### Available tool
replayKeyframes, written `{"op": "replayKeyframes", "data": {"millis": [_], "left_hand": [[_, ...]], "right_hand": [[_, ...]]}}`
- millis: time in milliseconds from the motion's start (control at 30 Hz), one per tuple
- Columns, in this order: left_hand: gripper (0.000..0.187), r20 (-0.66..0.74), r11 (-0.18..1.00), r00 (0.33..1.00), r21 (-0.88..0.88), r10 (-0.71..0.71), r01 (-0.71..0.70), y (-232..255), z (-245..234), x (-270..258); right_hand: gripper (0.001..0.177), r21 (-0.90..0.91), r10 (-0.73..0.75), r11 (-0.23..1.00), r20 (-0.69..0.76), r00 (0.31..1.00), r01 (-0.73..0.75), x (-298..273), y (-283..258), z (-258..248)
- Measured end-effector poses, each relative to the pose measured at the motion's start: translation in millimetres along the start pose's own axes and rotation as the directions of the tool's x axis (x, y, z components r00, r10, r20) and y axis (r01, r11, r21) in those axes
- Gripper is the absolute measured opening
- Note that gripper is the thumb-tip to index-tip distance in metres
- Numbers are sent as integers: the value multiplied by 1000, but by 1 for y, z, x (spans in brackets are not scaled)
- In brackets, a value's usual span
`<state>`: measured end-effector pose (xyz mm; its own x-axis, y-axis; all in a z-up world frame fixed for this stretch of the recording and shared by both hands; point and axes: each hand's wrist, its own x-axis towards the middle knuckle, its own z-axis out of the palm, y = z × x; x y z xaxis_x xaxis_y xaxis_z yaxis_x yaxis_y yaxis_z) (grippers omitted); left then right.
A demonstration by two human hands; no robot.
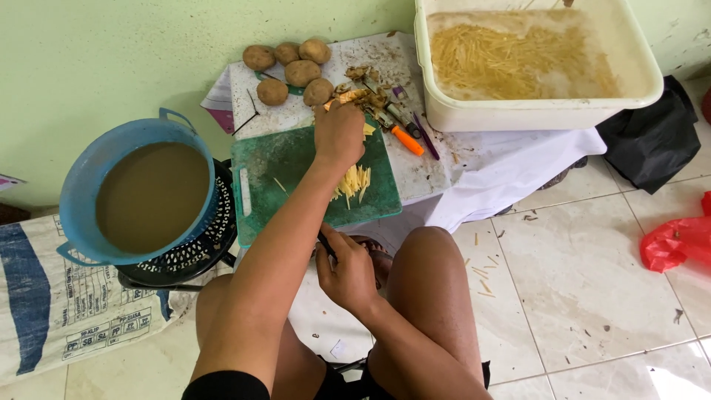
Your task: Julienne slicing potatoes with a knife on a cutting board.
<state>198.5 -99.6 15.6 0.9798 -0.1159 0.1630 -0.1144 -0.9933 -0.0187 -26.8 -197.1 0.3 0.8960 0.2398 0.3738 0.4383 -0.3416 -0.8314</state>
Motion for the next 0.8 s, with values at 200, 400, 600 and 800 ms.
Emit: {"op": "replayKeyframes", "data": {"millis": [200,400,600,800], "left_hand": [[28,-85,986,995,-163,-58,43,-8,11,-1],[30,-128,990,989,-129,-76,60,-9,19,-3],[22,-193,993,979,-112,-69,48,-10,35,0],[23,-155,893,899,134,-409,429,40,-56,-40]], "right_hand": [[35,35,-17,999,28,999,16,1,-2,-3],[36,29,2,1000,37,999,-3,1,0,-4],[35,18,-9,1000,6,1000,9,1,4,-4],[35,49,0,999,3,1000,0,3,-3,-12]]}}
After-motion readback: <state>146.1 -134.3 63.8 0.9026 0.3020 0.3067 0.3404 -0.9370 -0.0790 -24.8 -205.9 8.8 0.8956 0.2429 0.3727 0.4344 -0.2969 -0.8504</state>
